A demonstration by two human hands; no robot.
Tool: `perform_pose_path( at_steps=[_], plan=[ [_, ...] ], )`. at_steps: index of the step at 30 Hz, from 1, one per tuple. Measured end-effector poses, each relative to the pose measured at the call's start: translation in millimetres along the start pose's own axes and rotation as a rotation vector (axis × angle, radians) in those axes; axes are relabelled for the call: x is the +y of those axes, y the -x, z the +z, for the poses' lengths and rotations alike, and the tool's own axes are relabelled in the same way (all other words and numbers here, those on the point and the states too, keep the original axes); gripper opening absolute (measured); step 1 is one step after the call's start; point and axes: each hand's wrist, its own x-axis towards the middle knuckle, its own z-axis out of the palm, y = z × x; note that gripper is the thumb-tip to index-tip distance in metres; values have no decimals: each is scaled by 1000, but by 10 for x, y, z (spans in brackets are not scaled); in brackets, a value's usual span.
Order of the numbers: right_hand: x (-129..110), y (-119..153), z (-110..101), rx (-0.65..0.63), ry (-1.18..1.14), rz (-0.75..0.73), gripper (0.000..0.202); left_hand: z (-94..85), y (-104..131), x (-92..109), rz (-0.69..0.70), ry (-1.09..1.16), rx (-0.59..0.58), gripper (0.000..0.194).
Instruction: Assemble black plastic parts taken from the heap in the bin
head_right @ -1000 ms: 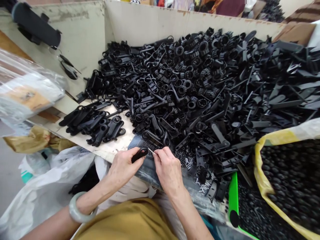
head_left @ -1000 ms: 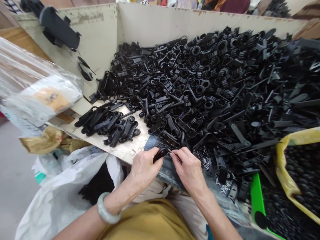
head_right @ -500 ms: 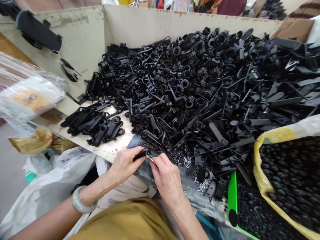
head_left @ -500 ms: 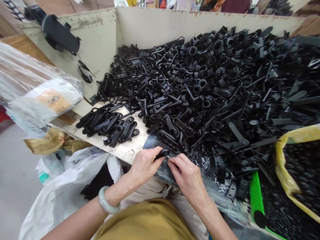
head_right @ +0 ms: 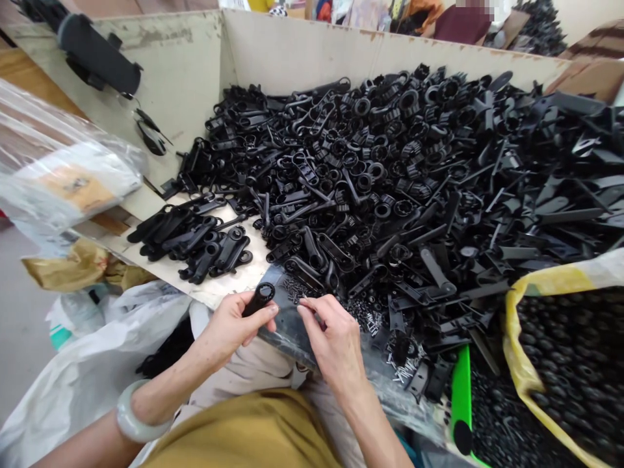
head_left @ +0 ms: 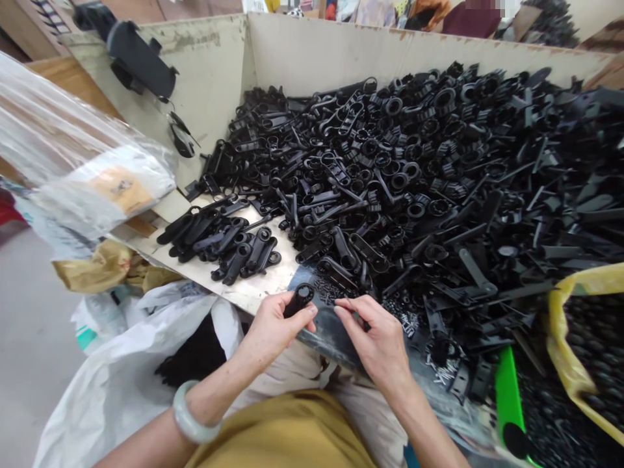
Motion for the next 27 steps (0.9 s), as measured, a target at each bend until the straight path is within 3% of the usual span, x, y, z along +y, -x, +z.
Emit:
perform_pose_path(
  at_steps=[6,14,18,22,27],
  plan=[
    [78,-35,142,2,385,-90,26,-31,-10,-11,-1,13,41,31],
    [49,-36,261,31,462,-62,21,-2,-22,25,-39,150,63,32],
    [-22,-21,205,62,270,-60,19,19,-3,92,-55,228,44,35],
    [-128,-3,62,88,-11,-43,13,61,40,132,-54,279,-80,37],
    [-149,40,-33,98,-78,-95,10,152,69,111,-57,288,-147,32]
  ],
)
